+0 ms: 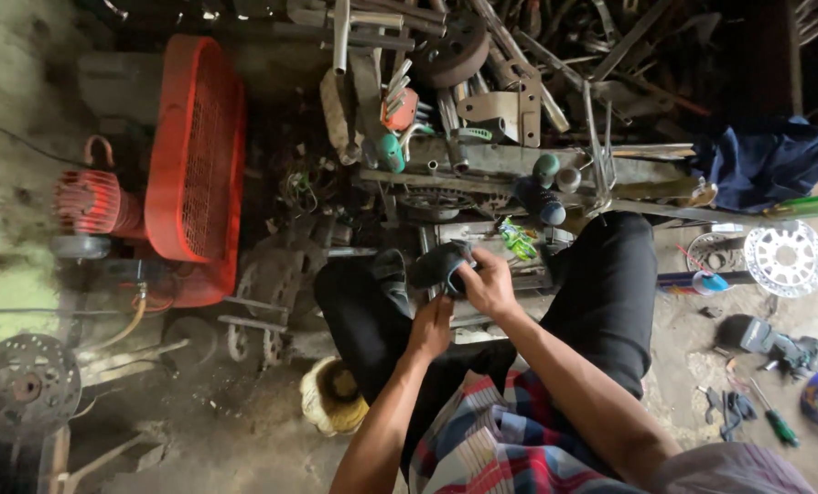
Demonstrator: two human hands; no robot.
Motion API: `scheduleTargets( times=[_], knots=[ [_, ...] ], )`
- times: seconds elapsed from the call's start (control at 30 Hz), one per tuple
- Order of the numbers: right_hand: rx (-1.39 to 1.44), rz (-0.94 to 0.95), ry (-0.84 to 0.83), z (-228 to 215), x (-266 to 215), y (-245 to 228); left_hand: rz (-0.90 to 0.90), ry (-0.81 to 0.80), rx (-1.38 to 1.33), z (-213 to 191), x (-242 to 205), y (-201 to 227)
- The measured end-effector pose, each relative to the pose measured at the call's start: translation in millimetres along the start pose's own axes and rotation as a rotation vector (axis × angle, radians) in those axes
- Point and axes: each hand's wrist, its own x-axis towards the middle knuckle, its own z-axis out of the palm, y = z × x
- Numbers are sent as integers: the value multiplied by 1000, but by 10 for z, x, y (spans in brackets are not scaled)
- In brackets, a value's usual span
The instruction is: The person uses a hex key to tighten a bolt on a black mechanical component held in their lap. They repeatedly adjust the tool and the component while working in a cluttered workshop environment.
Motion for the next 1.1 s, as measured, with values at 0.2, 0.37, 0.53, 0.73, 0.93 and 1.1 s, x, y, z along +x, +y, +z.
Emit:
scheduleTargets(
  times=[0.2,0.37,0.53,0.73,0.93,1.1],
  knots=[
    [-351,-205,-63,-249,-8,-277,-240,-146,-331,60,-50,-175],
    [-82,-163,-187,-432,-14,-110,-508,-440,-915,7,-70,19],
    [311,91,-295,-494,15,-10,-565,-677,-1153,-67,-87,83],
    [269,-54,-363,-511,47,24,-478,-449,-787,84,-113,1],
    [364,45,-232,-711,111,-196,-96,-126,-141,33,-68,-88],
    [-71,-7,-412,-941,85,-817,-43,-99,232,-182,-55,240]
  ],
)
